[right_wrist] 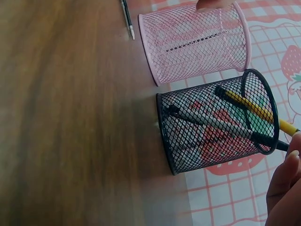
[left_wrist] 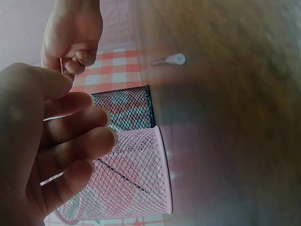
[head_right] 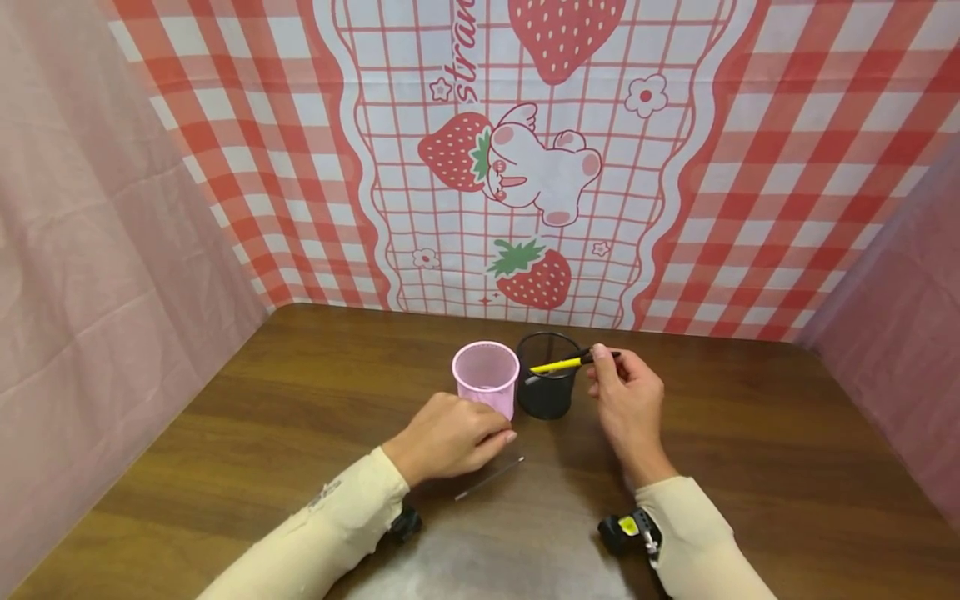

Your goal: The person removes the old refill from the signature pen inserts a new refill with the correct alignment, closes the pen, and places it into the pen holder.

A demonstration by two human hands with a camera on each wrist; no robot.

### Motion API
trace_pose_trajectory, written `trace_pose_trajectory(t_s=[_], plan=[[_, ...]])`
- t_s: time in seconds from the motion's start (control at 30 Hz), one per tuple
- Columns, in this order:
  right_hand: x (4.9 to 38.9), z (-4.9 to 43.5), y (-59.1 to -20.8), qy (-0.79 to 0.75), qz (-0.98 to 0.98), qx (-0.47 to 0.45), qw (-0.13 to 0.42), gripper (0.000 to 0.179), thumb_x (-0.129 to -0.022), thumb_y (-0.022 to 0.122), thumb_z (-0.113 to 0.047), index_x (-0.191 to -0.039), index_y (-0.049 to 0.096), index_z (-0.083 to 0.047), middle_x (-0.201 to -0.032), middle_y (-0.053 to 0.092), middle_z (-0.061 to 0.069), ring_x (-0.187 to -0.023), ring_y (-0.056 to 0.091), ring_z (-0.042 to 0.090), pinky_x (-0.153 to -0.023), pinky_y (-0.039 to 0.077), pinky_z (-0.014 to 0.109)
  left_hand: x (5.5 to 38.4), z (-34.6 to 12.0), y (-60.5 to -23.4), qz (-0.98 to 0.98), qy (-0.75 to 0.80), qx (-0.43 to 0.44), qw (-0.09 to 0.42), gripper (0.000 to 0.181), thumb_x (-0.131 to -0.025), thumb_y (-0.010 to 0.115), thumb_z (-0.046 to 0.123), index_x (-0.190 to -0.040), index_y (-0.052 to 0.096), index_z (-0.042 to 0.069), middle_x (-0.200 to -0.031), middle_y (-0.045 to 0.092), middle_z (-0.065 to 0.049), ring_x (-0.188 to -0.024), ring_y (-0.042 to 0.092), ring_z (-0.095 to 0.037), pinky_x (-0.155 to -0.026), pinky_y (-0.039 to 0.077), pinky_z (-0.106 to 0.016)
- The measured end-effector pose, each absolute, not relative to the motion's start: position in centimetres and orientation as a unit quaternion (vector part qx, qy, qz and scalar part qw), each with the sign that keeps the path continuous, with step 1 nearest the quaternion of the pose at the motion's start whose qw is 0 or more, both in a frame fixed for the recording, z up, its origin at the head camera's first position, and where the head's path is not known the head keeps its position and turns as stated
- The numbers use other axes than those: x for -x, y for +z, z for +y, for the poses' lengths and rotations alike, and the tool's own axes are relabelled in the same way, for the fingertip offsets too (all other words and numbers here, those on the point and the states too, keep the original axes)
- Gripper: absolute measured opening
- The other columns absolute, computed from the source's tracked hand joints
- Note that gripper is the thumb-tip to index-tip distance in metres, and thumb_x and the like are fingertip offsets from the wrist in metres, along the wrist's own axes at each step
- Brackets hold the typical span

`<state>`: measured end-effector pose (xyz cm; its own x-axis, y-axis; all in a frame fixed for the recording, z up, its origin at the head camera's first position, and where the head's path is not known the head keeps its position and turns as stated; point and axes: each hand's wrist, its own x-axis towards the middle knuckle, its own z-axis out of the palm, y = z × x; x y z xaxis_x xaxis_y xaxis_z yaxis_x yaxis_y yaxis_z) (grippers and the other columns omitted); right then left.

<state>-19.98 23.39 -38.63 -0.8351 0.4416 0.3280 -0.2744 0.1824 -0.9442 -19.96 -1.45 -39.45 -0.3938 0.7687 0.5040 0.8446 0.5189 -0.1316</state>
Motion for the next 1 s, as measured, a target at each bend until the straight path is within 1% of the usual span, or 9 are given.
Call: trace_pose_trajectory(t_s=[0.13,0.27,0.4,0.47,0.57,0.7,0.9,0.97,1.0], plan=[[20.3,23.1,-38.8,0.624,-0.729,0.048,0.279,0.033,-0.096,0.07,-0.028,-0.102,0.069,0.004,-0.073,0.064,0.004,-0.055,0.057,0.011,-0.047,0.045,0.019,19.9,-1.5,-39.5,-0.832,-0.073,0.484,0.262,0.023,-0.098,0.06,0.038,-0.082,0.07,0.025,-0.072,0.066,0.013,-0.063,0.064,-0.01,-0.052,0.049,-0.032],[20.5,22.9,-39.1,0.568,-0.768,0.029,0.293,0.029,-0.096,0.069,-0.027,-0.099,0.071,0.002,-0.069,0.062,0.003,-0.054,0.058,0.01,-0.05,0.044,0.019,19.8,-1.4,-39.5,-0.831,-0.073,0.484,0.264,0.022,-0.098,0.06,0.038,-0.082,0.07,0.026,-0.073,0.066,0.013,-0.064,0.064,-0.01,-0.052,0.049,-0.031],[20.9,22.9,-39.4,0.503,-0.803,0.004,0.319,0.026,-0.096,0.069,-0.026,-0.096,0.074,0.0,-0.079,0.062,0.0,-0.057,0.058,0.006,-0.054,0.045,0.016,19.8,-1.4,-39.7,-0.832,-0.074,0.482,0.266,0.021,-0.098,0.06,0.038,-0.084,0.071,0.025,-0.075,0.067,0.013,-0.066,0.066,-0.009,-0.054,0.05,-0.031],[21.1,22.9,-39.5,0.479,-0.814,-0.008,0.329,0.025,-0.096,0.069,-0.025,-0.095,0.075,-0.001,-0.083,0.059,-0.001,-0.059,0.057,0.005,-0.057,0.044,0.015,19.7,-1.4,-39.8,-0.832,-0.076,0.48,0.268,0.02,-0.097,0.06,0.037,-0.085,0.071,0.025,-0.076,0.068,0.013,-0.066,0.066,-0.009,-0.054,0.05,-0.031],[21.2,23.0,-39.8,0.45,-0.823,-0.017,0.346,0.022,-0.095,0.07,-0.023,-0.093,0.075,-0.002,-0.084,0.057,0.0,-0.063,0.052,0.006,-0.059,0.04,0.016,19.7,-1.2,-39.8,-0.829,-0.078,0.48,0.276,0.02,-0.097,0.061,0.037,-0.084,0.072,0.026,-0.075,0.068,0.013,-0.065,0.066,-0.009,-0.054,0.05,-0.031],[21.3,23.2,-39.9,0.428,-0.827,-0.027,0.363,0.019,-0.093,0.072,-0.021,-0.092,0.077,-0.003,-0.087,0.059,0.003,-0.069,0.049,0.008,-0.06,0.035,0.02,19.6,-1.0,-39.8,-0.823,-0.08,0.484,0.285,0.02,-0.096,0.062,0.037,-0.082,0.071,0.025,-0.073,0.067,0.013,-0.063,0.065,-0.01,-0.052,0.049,-0.031],[21.6,23.2,-39.9,0.438,-0.823,-0.059,0.357,0.019,-0.092,0.073,-0.018,-0.098,0.078,0.0,-0.102,0.064,0.008,-0.082,0.052,0.006,-0.07,0.037,0.017,19.7,-1.1,-39.6,-0.828,-0.077,0.482,0.277,0.021,-0.096,0.062,0.037,-0.081,0.071,0.025,-0.072,0.067,0.012,-0.062,0.065,-0.012,-0.052,0.05,-0.033],[21.7,23.2,-39.8,0.449,-0.82,-0.064,0.35,0.02,-0.094,0.071,-0.018,-0.098,0.077,0.001,-0.104,0.064,0.007,-0.08,0.053,0.007,-0.069,0.039,0.016,19.8,-1.2,-39.5,-0.831,-0.073,0.48,0.271,0.022,-0.096,0.061,0.037,-0.082,0.071,0.025,-0.072,0.067,0.012,-0.063,0.065,-0.012,-0.052,0.05,-0.034],[21.8,23.1,-39.8,0.455,-0.818,-0.065,0.346,0.021,-0.095,0.069,-0.018,-0.098,0.077,0.001,-0.104,0.065,0.006,-0.082,0.054,0.007,-0.069,0.04,0.016,19.9,-1.2,-39.5,-0.833,-0.071,0.479,0.268,0.022,-0.097,0.061,0.037,-0.082,0.072,0.025,-0.072,0.067,0.012,-0.063,0.065,-0.012,-0.053,0.05,-0.034]])
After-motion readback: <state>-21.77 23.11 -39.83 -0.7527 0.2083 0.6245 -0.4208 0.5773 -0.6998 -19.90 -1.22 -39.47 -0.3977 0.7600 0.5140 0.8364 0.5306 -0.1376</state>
